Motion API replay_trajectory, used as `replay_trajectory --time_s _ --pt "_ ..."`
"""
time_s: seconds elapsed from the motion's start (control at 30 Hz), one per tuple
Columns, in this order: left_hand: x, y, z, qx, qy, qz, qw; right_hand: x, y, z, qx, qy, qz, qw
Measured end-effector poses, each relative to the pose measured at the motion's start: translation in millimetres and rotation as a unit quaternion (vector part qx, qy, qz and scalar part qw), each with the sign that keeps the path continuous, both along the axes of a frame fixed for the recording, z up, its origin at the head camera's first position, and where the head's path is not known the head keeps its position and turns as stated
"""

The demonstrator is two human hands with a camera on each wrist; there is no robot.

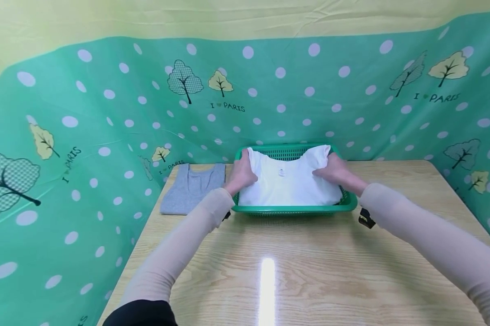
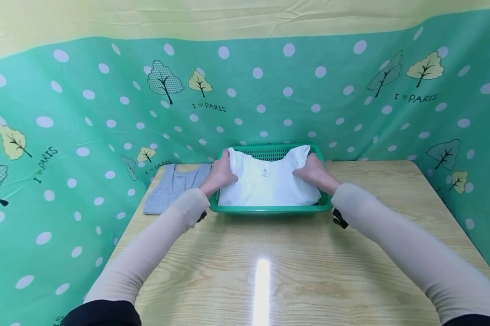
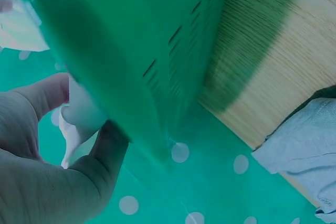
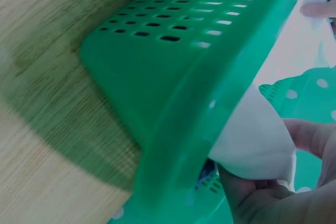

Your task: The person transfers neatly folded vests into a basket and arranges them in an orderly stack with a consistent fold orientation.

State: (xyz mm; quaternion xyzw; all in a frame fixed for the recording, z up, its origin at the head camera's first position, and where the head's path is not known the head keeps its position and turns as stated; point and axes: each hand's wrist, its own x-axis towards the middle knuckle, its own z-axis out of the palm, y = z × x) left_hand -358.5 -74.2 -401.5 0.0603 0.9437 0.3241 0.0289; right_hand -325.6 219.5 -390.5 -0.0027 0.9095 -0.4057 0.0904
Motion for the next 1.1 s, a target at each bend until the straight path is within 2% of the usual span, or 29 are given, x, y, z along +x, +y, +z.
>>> replay_trajectory --time_s 0.17,0.27,0.33,0.5,0.73,0.87,1.0,1.1 --pt "-2.3 -1.9 -2.7 -0.001 -0.016 0.001 0.9999 -0.7 3.0 -2.6 -0.008 0.0 -0.008 0.9999" --pt "-4.7 -2.8 -3.8 -0.003 -0.032 0.0 0.9995 -1.5 4.6 -3.3 0.004 -0.005 -0.011 0.9999" --pt "-5.3 -2.8 -3.4 -0.008 -0.03 -0.005 0.9995 -1.8 5.7 -3.7 0.021 -0.001 -0.013 0.9997" --pt "-2.1 -0.8 0.3 -0.051 -0.002 -0.022 0.9984 -2.9 8.6 -6.0 0.059 0.022 -0.027 0.9977" --pt "5.1 5.0 8.3 -0.124 0.0 -0.028 0.9919 -2.2 11.7 -5.1 0.079 0.062 -0.036 0.9943" --pt "7.5 4.3 8.5 -0.173 0.016 -0.035 0.9841 -3.2 13.4 -4.9 0.09 0.069 -0.026 0.9932" --pt "8.2 1.5 7.2 -0.236 0.03 -0.047 0.9701 -4.4 16.0 -5.9 0.104 0.074 -0.008 0.9918" --pt "9.4 -1.7 7.2 -0.266 0.023 -0.06 0.9618 -5.0 16.5 -4.5 0.123 0.061 0.017 0.9903"
